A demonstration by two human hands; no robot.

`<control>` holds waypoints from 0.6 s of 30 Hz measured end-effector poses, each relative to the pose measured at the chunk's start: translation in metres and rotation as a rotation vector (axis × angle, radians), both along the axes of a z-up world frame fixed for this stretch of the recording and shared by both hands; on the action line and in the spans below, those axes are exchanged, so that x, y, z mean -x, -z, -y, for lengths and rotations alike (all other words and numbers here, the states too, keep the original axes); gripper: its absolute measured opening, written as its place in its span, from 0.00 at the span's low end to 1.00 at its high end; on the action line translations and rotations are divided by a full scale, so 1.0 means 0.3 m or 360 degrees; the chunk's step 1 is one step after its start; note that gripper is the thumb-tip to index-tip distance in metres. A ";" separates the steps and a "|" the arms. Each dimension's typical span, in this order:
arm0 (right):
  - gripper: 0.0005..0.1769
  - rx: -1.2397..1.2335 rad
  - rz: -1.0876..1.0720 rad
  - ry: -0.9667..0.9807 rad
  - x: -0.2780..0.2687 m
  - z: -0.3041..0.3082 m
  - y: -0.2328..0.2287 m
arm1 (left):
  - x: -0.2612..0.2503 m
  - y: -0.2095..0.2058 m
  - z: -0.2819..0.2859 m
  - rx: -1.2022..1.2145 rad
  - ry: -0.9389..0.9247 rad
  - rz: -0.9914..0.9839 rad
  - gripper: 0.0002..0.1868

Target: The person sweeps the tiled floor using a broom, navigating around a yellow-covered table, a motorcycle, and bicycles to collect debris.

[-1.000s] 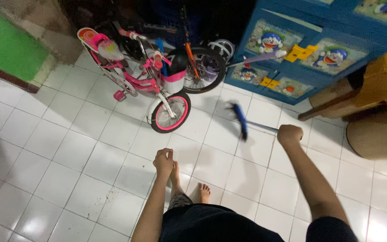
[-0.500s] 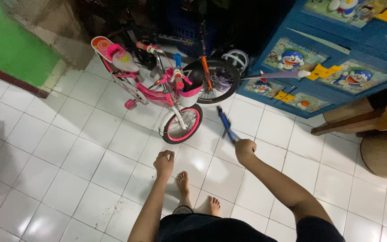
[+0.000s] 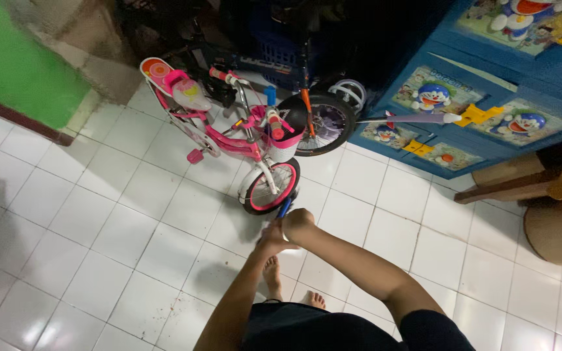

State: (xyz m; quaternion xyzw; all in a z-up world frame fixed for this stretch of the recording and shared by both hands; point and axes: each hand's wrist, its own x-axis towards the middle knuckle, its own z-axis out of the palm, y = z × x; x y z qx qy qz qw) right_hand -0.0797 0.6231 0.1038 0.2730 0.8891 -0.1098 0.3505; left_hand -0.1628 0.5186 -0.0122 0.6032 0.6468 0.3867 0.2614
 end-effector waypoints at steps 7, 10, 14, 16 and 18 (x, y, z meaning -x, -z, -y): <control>0.20 0.0149 -0.0328 -0.0127 0.204 -0.020 -0.090 | 0.052 0.042 -0.037 -0.0623 -0.0226 -0.0144 0.17; 0.23 0.0026 -0.0761 0.0130 0.274 -0.160 -0.121 | 0.140 0.040 -0.027 -0.0047 -0.0439 -0.0015 0.17; 0.31 -0.0399 -0.1185 0.0846 0.288 -0.435 -0.073 | 0.355 0.024 0.088 -0.0029 -0.0719 0.0449 0.11; 0.30 -0.0716 -0.1563 0.0710 0.291 -0.564 0.008 | 0.440 0.010 0.135 0.0124 -0.0871 0.0728 0.11; 0.31 -0.0852 -0.1682 0.0633 0.322 -0.690 0.096 | 0.520 -0.003 0.166 0.0111 -0.0889 0.0647 0.09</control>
